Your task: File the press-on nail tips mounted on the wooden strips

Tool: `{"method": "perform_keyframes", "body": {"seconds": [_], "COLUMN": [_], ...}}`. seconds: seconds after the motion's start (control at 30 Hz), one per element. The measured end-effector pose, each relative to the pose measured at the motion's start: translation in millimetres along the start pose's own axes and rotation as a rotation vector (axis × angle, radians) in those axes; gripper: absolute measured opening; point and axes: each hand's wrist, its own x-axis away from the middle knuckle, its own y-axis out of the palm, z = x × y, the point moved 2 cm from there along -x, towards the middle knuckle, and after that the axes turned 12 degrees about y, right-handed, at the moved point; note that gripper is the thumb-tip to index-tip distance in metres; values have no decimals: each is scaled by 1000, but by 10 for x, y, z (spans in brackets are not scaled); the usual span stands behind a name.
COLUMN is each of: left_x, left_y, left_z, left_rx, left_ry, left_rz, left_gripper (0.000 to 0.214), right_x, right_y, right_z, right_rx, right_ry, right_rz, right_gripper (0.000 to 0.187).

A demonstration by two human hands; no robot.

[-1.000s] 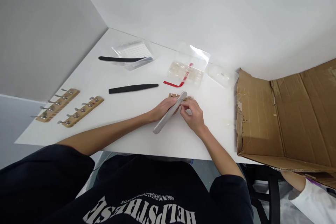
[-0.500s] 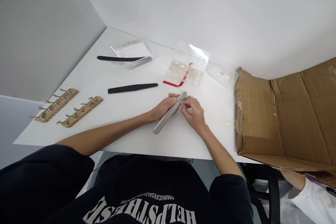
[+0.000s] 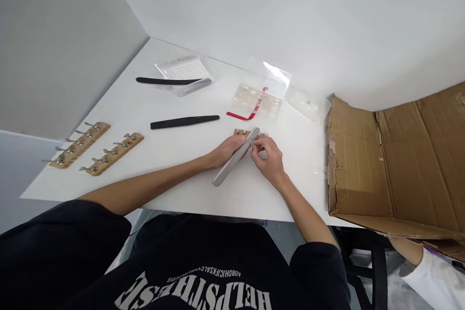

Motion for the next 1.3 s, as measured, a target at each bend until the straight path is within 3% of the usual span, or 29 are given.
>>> {"method": "perform_keyframes", "body": {"seconds": [1.3], "left_x": [23], "left_y": [6], "left_z": [-6], "left_rx": [-2], "left_ry": [6], "left_rz": [-11], "left_gripper": [51], "right_x": [-3], "right_y": [-6], "right_z": [-51], "right_rx": [37], "right_ry": [12], "right_rz": [0], "right_gripper": [8]}}
